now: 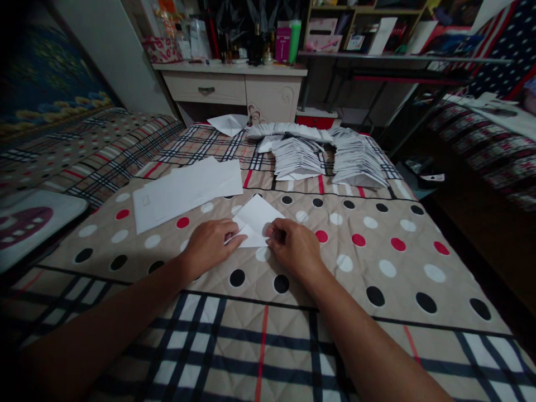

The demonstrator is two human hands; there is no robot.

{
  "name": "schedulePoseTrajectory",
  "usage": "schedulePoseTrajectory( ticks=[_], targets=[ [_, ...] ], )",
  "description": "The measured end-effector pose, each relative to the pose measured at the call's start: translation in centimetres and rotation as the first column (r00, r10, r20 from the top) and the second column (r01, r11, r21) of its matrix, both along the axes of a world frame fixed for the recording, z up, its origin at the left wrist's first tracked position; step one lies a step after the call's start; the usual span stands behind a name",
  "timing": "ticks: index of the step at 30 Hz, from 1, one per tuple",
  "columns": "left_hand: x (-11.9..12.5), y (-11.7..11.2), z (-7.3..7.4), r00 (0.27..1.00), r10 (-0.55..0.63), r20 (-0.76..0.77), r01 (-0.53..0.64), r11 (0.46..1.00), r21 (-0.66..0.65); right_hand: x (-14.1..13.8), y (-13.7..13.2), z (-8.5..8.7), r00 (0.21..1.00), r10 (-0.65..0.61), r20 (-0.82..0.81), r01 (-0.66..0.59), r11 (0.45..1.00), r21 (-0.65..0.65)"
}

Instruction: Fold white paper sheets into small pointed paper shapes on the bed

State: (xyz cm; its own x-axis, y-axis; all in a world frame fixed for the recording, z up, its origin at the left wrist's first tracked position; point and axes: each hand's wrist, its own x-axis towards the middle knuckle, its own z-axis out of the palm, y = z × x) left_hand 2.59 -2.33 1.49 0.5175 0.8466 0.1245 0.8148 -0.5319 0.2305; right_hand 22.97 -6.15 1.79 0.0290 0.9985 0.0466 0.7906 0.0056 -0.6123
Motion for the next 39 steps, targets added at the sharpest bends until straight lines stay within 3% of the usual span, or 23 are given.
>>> schedulePoseTrajectory(
  ticks=[6, 17, 22, 24, 26, 30, 39],
  targets=[
    [0.0, 0.0, 0.1, 1.0, 0.004, -0.017, -0.004, 1.0, -0.003, 0.3, -0.1, -1.0, 0.989, 0.08, -0.122, -0.073, 0.996, 0.06],
    [-0.2, -0.2, 0.1, 0.995, 0.084, 0.045, -0.081, 0.994, -0.066, -0.1, -0.6, 0.2, 0.993, 0.111, 0.041, -0.112, 0.993, 0.027],
    [-0.8, -0.2, -0.2, 0.992, 0.091, 0.082, -0.088, 0.995, -0.039, 0.0, -0.5, -0.3, 0.993, 0.115, 0.021, -0.116, 0.992, 0.056],
    [-0.8, -0.3, -0.3, 0.997, 0.037, 0.069, -0.04, 0.998, 0.045, 0.1, -0.4, -0.6, 0.994, 0.111, 0.004, -0.111, 0.993, 0.048],
    [-0.6, -0.5, -0.2, 0.995, -0.093, 0.033, 0.086, 0.981, 0.173, 0.1, -0.4, -0.7, 0.995, 0.097, 0.006, -0.097, 0.995, 0.038],
    [0.1, -1.3, 0.0, 0.932, -0.353, -0.082, 0.361, 0.885, 0.292, -0.2, -0.4, -0.4, 0.997, 0.071, 0.029, -0.072, 0.997, 0.027],
    [1.5, -2.6, 0.8, 0.945, -0.296, -0.138, 0.324, 0.908, 0.266, -0.6, -0.6, -1.0, 0.999, -0.008, 0.053, 0.002, 0.996, 0.094]
  ],
)
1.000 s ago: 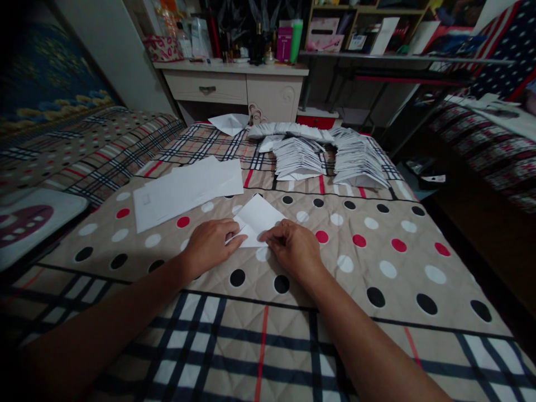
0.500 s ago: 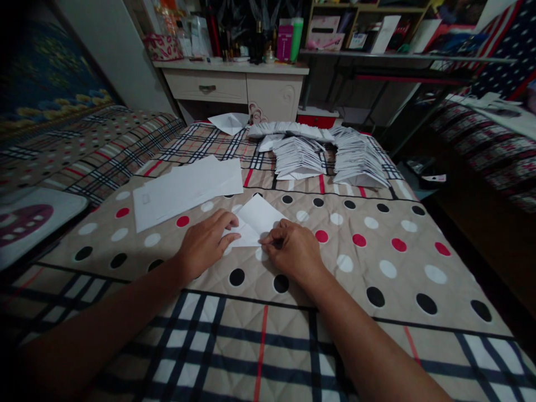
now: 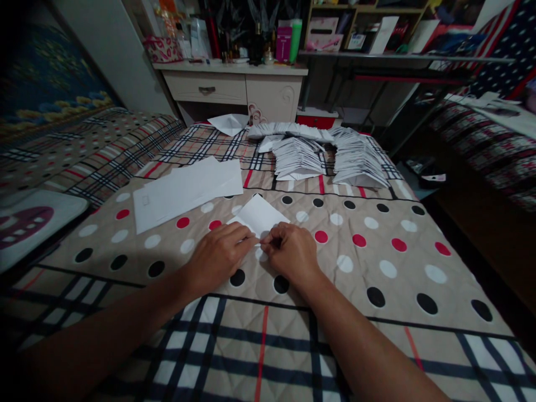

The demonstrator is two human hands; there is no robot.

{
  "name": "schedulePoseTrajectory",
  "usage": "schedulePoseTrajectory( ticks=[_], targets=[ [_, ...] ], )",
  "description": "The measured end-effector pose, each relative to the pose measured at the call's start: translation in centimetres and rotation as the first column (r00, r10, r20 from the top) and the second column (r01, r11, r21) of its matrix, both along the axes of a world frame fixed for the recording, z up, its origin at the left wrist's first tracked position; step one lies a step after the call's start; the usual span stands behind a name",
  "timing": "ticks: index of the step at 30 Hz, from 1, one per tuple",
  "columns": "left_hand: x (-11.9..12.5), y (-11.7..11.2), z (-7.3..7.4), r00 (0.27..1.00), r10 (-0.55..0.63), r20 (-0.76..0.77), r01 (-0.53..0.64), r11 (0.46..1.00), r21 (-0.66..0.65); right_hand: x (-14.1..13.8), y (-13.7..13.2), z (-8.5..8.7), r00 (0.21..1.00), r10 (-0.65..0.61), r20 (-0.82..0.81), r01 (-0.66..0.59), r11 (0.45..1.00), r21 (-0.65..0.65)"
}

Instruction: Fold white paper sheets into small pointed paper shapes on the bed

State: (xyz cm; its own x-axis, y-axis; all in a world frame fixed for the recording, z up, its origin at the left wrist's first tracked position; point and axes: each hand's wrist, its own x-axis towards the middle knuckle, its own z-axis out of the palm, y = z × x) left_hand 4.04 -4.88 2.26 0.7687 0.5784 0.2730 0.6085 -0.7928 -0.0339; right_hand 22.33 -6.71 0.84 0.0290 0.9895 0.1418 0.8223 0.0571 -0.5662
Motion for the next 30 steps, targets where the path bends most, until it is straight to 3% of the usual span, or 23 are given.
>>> schedulePoseTrajectory(
  ticks=[4, 7, 10, 13, 18, 22, 27, 30],
  targets=[
    [-0.6, 1.0, -0.4, 0.998, -0.049, 0.049, 0.048, 0.999, 0.025, 0.2, 0.0, -0.1, 0.995, 0.085, -0.05, -0.083, 0.996, 0.04],
    [-1.6, 2.7, -1.4, 0.969, -0.097, 0.229, 0.102, 0.995, -0.009, 0.4, 0.1, -0.2, 0.977, 0.203, -0.065, -0.19, 0.969, 0.159],
    [-2.6, 4.7, -2.5, 0.853, -0.107, 0.51, 0.177, 0.98, -0.089, 0.4, 0.2, -0.2, 0.958, 0.284, -0.029, -0.266, 0.923, 0.28],
    [-3.0, 5.9, -3.2, 0.74, -0.065, 0.67, 0.254, 0.949, -0.188, 0.3, 0.1, -0.2, 0.941, 0.337, -0.017, -0.314, 0.894, 0.318],
    [-2.8, 6.0, -3.0, 0.655, -0.025, 0.756, 0.345, 0.899, -0.269, 0.2, -0.3, 0.5, 0.902, 0.431, 0.016, -0.411, 0.846, 0.341],
    [-2.8, 6.0, -2.9, 0.592, 0.088, 0.801, 0.334, 0.878, -0.343, 0.4, -0.6, 0.9, 0.87, 0.487, 0.068, -0.479, 0.806, 0.349],
    [-3.0, 6.2, -2.7, 0.509, 0.187, 0.84, 0.32, 0.865, -0.386, 0.7, -0.5, 0.9, 0.875, 0.474, 0.099, -0.464, 0.762, 0.452],
    [-3.0, 6.3, -2.6, 0.517, 0.191, 0.835, 0.312, 0.866, -0.391, 1.0, -0.4, 1.1, 0.874, 0.471, 0.119, -0.464, 0.735, 0.495]
  ],
)
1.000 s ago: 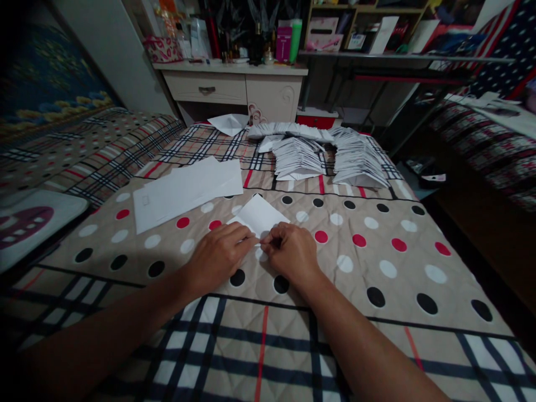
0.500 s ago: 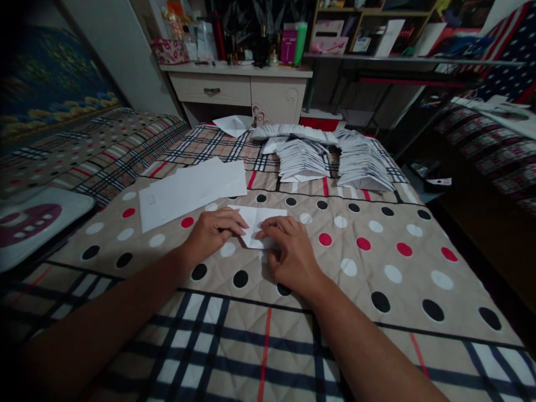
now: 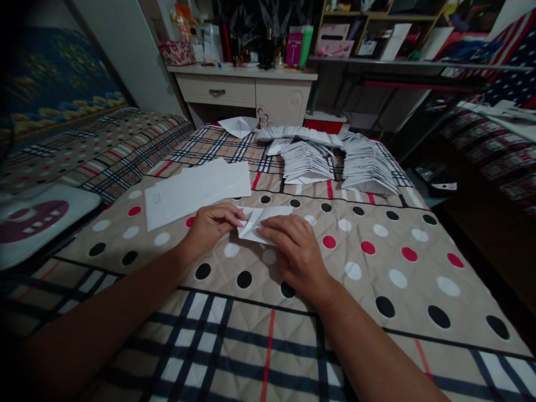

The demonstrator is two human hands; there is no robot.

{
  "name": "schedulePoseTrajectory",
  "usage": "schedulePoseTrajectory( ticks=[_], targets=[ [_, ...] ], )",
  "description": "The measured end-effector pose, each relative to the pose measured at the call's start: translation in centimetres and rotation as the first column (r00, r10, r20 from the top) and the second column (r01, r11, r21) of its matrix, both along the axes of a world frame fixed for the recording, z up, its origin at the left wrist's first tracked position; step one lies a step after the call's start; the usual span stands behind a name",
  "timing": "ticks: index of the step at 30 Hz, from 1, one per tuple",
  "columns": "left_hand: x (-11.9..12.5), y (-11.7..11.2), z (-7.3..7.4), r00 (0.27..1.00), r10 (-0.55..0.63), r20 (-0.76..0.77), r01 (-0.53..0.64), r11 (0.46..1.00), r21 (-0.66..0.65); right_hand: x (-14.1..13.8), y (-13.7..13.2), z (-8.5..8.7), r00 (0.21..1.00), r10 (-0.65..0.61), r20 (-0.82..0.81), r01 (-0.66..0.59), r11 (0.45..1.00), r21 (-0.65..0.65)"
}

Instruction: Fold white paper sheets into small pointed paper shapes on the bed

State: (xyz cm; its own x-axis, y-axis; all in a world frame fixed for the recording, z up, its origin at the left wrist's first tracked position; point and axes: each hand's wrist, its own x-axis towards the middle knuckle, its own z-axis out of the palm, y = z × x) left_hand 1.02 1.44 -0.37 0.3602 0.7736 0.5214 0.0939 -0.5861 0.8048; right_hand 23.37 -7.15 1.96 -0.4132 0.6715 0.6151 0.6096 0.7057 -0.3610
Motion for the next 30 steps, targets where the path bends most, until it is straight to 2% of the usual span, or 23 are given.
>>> schedulePoseTrajectory(
  ticks=[3, 6, 7, 9, 11, 13, 15, 19, 21, 25, 30],
  targets=[
    [0.0, -0.3, 0.1, 0.988, -0.031, -0.152, 0.045, 0.995, 0.088, 0.5, 0.0, 0.1, 0.997, 0.023, 0.07, -0.021, 0.999, -0.026],
    [0.0, -1.5, 0.7, 0.901, -0.052, -0.431, 0.177, 0.95, 0.256, 0.9, 0.1, -0.1, 0.981, 0.096, 0.167, -0.077, 0.99, -0.117],
    [0.1, -2.1, 1.1, 0.859, -0.023, -0.511, 0.201, 0.934, 0.297, 0.9, 0.2, -0.2, 0.977, 0.122, 0.175, -0.094, 0.983, -0.16],
    [0.2, -3.3, 1.8, 0.789, 0.087, -0.609, 0.17, 0.921, 0.351, 1.0, 0.4, -0.3, 0.976, 0.162, 0.148, -0.125, 0.964, -0.234],
    [0.3, -4.2, 2.3, 0.743, 0.118, -0.659, 0.14, 0.935, 0.326, 1.1, 0.5, -0.3, 0.975, 0.201, 0.095, -0.166, 0.943, -0.287],
    [0.4, -4.6, 2.1, 0.762, 0.09, -0.641, 0.084, 0.968, 0.236, 1.2, 0.6, -0.3, 0.97, 0.238, 0.048, -0.208, 0.916, -0.343],
    [0.6, -4.4, 1.7, 0.812, 0.05, -0.582, 0.023, 0.993, 0.117, 1.2, 0.8, -0.3, 0.966, 0.26, -0.006, -0.241, 0.886, -0.397],
    [0.9, -3.9, 0.9, 0.873, 0.003, -0.488, -0.042, 0.997, -0.07, 1.3, 1.0, -0.6, 0.967, 0.22, -0.129, -0.254, 0.862, -0.438],
    [0.9, -3.8, 0.9, 0.873, -0.003, -0.488, -0.056, 0.993, -0.106, 1.3, 1.1, -0.8, 0.976, 0.143, -0.164, -0.201, 0.881, -0.428],
    [0.9, -3.8, 1.2, 0.861, -0.014, -0.508, -0.05, 0.992, -0.113, 1.2, 1.3, -1.2, 0.98, -0.069, -0.186, -0.011, 0.916, -0.401],
    [0.9, -3.9, 1.3, 0.862, -0.018, -0.507, -0.036, 0.995, -0.096, 0.7, 1.9, -1.5, 0.959, -0.223, -0.174, 0.131, 0.895, -0.426]
  ],
)
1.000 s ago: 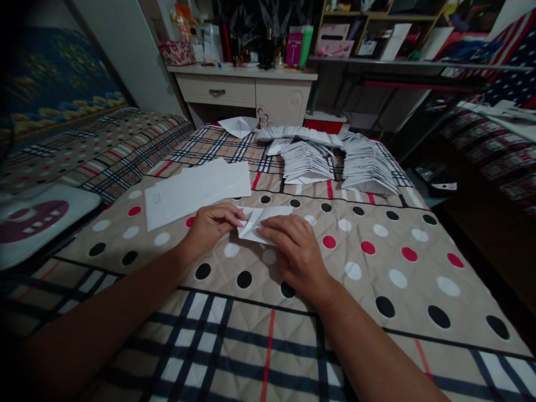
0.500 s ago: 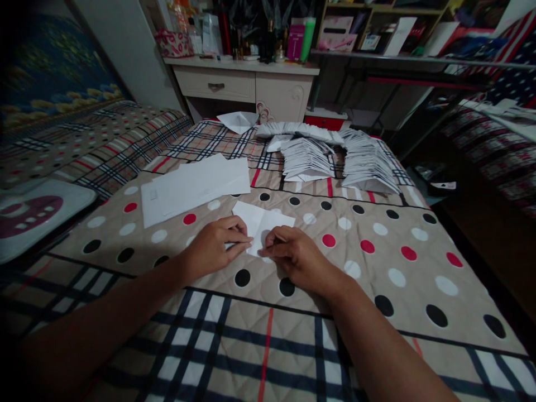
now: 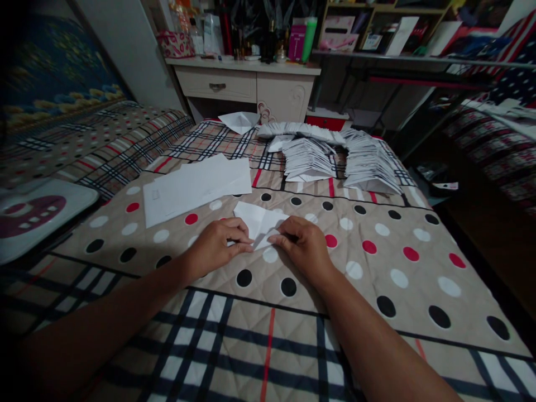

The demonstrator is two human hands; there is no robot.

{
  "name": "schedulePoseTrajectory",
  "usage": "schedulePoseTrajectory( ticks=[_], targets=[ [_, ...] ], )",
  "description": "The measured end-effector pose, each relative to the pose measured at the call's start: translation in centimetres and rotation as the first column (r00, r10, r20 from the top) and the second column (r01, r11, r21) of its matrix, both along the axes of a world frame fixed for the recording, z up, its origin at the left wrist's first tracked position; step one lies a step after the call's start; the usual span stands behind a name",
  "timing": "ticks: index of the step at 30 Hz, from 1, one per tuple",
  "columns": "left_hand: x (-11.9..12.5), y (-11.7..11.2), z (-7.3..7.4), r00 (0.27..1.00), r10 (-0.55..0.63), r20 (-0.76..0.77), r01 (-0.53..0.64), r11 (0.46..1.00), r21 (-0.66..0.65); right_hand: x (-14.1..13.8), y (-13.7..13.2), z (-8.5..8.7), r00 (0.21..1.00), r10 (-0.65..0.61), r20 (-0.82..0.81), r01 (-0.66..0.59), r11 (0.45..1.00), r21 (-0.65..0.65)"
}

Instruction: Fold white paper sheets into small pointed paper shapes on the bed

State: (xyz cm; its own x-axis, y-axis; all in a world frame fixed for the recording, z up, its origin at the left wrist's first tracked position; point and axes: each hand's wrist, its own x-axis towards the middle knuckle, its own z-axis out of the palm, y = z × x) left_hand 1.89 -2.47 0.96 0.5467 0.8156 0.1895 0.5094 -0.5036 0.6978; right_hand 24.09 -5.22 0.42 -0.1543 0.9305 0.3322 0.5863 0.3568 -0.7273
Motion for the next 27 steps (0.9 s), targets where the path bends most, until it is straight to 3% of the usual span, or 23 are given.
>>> schedulePoseTrajectory(
  ticks=[6, 11, 17, 22, 27],
  targets=[
    [-0.1, -0.1, 0.2, 1.0, -0.002, -0.004, 0.003, 1.0, 0.02, -1.0, 0.9, -0.1, 0.986, -0.151, -0.067, 0.138, 0.977, -0.163],
    [0.1, -0.1, 0.0, 1.0, 0.018, 0.001, -0.018, 0.999, 0.044, -1.2, 1.3, -0.7, 0.975, -0.206, -0.08, 0.18, 0.949, -0.258],
    [0.6, -0.2, -0.4, 0.997, 0.077, -0.031, -0.074, 0.993, 0.096, -1.5, 1.3, -0.8, 0.974, -0.215, -0.076, 0.192, 0.953, -0.236],
    [0.5, -0.2, -0.1, 0.996, 0.07, -0.063, -0.065, 0.995, 0.081, -1.5, 1.4, -0.5, 0.993, -0.105, -0.053, 0.095, 0.983, -0.16],
    [0.5, 0.1, -0.1, 0.996, 0.07, -0.046, -0.068, 0.997, 0.039, -1.9, 1.3, -0.4, 0.975, -0.221, -0.021, 0.212, 0.954, -0.214]
  ],
)
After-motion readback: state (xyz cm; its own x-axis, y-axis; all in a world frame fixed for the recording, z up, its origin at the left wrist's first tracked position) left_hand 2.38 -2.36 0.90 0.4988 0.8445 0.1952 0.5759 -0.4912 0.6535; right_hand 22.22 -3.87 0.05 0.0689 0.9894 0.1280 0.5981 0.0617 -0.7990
